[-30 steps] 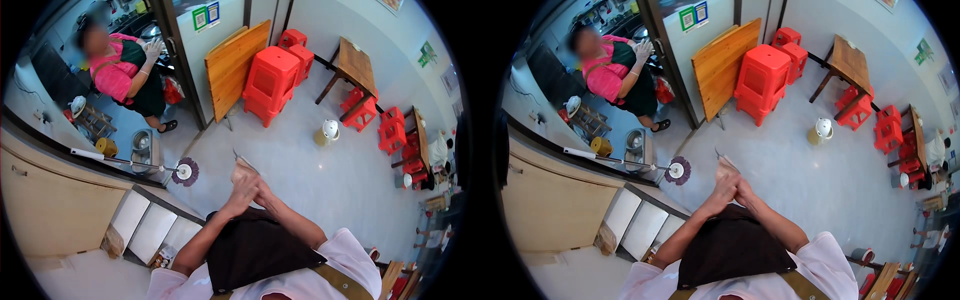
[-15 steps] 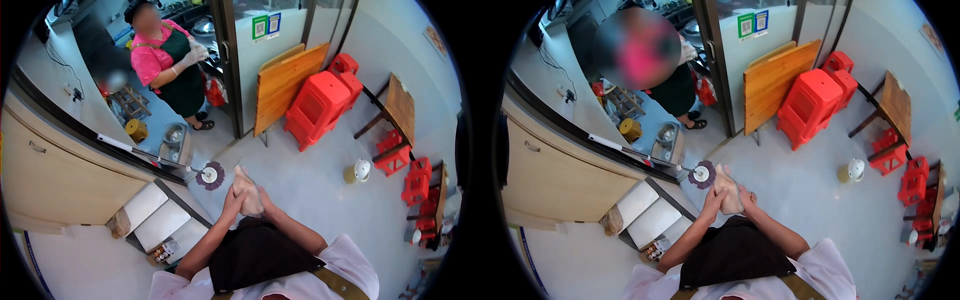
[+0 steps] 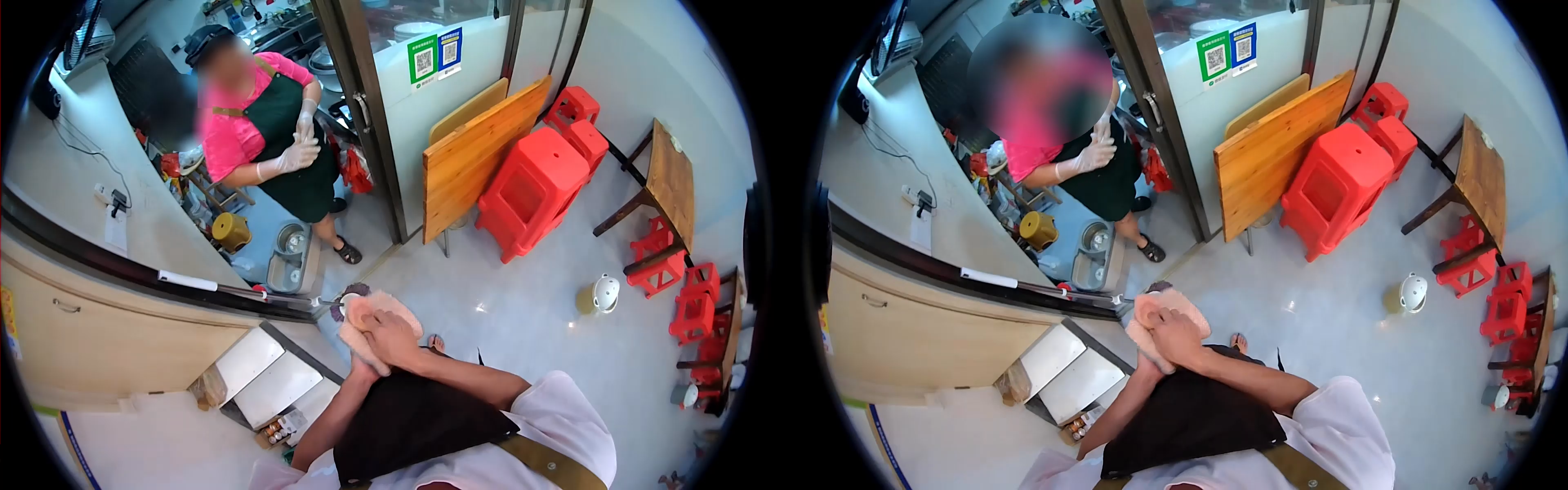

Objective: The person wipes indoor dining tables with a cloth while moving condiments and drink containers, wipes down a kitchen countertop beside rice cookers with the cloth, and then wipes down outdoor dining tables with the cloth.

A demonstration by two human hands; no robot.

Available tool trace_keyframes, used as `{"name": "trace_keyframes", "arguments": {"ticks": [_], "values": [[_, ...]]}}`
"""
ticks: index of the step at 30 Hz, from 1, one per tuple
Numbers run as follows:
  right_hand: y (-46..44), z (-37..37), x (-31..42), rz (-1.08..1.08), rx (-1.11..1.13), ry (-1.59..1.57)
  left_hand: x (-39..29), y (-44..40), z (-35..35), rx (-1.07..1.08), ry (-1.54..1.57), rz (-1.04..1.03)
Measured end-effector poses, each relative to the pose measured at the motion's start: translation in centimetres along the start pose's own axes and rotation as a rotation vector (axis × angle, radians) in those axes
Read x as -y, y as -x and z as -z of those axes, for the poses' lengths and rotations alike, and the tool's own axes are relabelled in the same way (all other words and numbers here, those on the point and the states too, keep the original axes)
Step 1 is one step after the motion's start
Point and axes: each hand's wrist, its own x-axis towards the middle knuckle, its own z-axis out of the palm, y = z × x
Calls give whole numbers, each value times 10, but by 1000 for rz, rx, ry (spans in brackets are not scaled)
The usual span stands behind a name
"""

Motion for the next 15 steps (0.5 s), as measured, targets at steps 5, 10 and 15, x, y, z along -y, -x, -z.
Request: {"name": "trace_keyframes", "arguments": {"ticks": [5, 10, 15], "values": [[-17, -25, 2, 9, 59, -80, -43, -30, -19, 363, -310, -192], [-41, -53, 20, -362, 473, -199, -94, -32, 13, 284, -172, 144], [-45, -188, -43, -323, 88, -277, -81, -85, -5, 469, -242, 383]]}}
